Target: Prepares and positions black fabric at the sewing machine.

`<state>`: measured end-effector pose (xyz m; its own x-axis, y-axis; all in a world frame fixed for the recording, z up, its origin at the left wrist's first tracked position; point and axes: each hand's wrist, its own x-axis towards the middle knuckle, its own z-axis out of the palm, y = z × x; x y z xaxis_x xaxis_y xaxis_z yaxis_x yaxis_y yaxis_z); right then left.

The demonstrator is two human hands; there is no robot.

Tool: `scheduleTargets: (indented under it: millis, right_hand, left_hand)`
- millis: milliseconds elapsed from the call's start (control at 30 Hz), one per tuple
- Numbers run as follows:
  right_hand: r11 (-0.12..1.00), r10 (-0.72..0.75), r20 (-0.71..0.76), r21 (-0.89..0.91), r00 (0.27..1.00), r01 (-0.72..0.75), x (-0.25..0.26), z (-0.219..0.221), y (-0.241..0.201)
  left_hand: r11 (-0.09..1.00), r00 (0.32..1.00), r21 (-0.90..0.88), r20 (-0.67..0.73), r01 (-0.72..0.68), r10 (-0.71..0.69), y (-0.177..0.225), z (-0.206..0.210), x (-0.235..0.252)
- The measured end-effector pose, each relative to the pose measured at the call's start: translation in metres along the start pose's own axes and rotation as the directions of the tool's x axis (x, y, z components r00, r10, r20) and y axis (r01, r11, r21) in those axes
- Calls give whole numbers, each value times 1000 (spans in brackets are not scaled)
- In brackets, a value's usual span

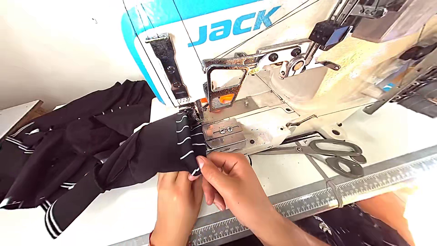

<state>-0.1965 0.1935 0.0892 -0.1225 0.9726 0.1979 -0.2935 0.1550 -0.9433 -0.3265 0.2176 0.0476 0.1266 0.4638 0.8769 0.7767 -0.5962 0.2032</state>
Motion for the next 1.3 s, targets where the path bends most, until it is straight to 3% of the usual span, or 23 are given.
scheduleTargets:
  millis: [267, 400, 500, 633, 733, 800, 867, 933, 1000, 1067, 1133, 1233, 1300]
  right_hand:
    - [1000, -16, -42, -5, 999, 16, -4, -8, -2]
    - [999, 21, 23, -50, 1000, -19, -10, -9, 12]
    - [996, 58, 48, -77, 997, -54, -9, -12, 16]
    - [985, 86, 80, -159, 993, -72, -5, -24, 17]
    - [965, 82, 111, -257, 991, -51, -7, -28, 17]
    - [828, -145, 146, -524, 979, 201, -11, -36, 11]
    - [517, -419, 194, -752, 887, 408, -9, -46, -3]
    - [279, -445, 336, -828, 830, 486, 2, -52, -21]
    - [173, -377, 490, -797, 786, 579, 21, -52, -22]
    - [243, -361, 593, -685, 719, 687, 36, -49, -17]
    - [436, -351, 625, -550, 698, 712, 42, -45, -16]
    - [584, -291, 581, -522, 760, 622, 44, -42, -22]
    - [626, -258, 544, -535, 798, 567, 42, -40, -24]
  left_hand:
    - [998, 998, 51, 48, 38, -40, 11, 13, 11]
    - [979, 996, 189, 65, -77, 66, -12, 0, -5]
    - [983, 982, 140, 161, -118, 95, -16, -26, -16]
    - [979, 930, -26, 307, -203, 201, -3, -87, 12]
    - [888, 778, -82, 451, -452, 437, -21, -74, 65]
    - [786, 636, -123, 519, -606, 572, -36, -49, 90]
    - [731, 546, -180, 553, -659, 629, -46, -38, 104]
    - [703, 503, -218, 560, -677, 658, -49, -41, 115]
    - [691, 488, -268, 541, -672, 685, -51, -48, 128]
    - [693, 485, -302, 535, -655, 692, -53, -55, 142]
    - [695, 463, -263, 585, -669, 666, -57, -59, 152]
    - [689, 392, -224, 685, -689, 614, -60, -60, 161]
    - [701, 392, -273, 670, -659, 630, -57, -63, 165]
